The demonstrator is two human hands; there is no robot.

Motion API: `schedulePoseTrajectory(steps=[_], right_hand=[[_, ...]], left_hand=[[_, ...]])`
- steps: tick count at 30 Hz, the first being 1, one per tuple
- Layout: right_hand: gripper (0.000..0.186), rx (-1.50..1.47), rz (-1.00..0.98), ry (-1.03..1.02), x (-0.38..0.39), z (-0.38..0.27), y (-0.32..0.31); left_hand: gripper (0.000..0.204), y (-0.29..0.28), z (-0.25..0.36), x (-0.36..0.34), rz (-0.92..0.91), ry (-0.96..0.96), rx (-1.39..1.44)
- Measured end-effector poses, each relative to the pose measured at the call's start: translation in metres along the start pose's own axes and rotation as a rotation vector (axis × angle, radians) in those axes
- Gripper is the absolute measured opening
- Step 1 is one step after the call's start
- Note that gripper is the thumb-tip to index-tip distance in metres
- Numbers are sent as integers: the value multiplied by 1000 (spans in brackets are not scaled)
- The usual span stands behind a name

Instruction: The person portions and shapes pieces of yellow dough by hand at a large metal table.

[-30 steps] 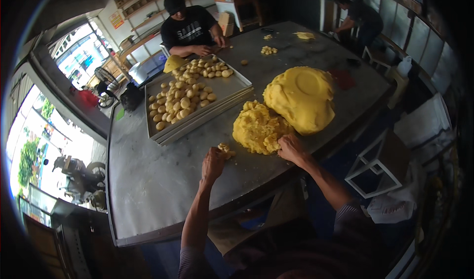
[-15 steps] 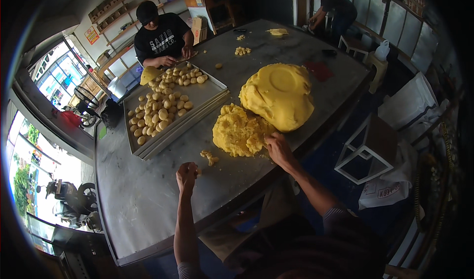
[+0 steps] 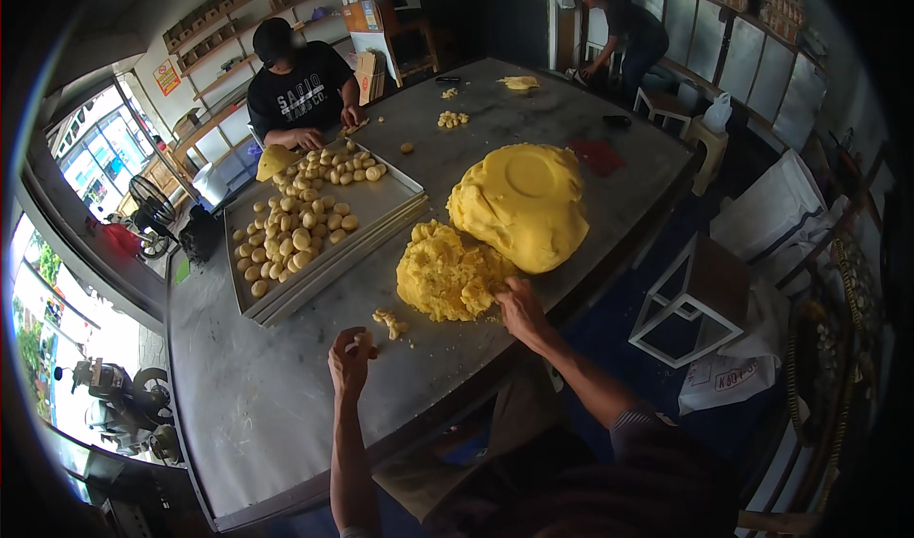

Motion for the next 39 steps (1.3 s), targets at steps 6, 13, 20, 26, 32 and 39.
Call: schedulePoseTrajectory(steps=[6,13,20,26,32,39], right_hand=[[15,-104,23,13,-5,3,6],[14,-74,-22,4,-9,14,17],[17,47,-95,-1,-20,9,-8],[41,137,-92,-63,14,0,1],[17,-103,32,-33,-7,-2,-3],[10,112,-103,-103,-14,13,-2]], left_hand=[[21,6,0,28,-156,53,-447],[11,17,-7,22,150,396,-581],[10,11,-28,28,58,465,-690],[40,0,4,72,64,412,-751],[24,20,11,89,-14,474,-586],[26,48,40,48,16,442,-872]])
Point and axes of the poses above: each hand's wrist, its own x-axis away from the middle knuckle, its own y-axis out of the palm, z = x × y, the point moved 2 cm from there along -x, towards the middle knuckle, and after that the axes turned 10 degrees about -x, right-handed, at the moved point
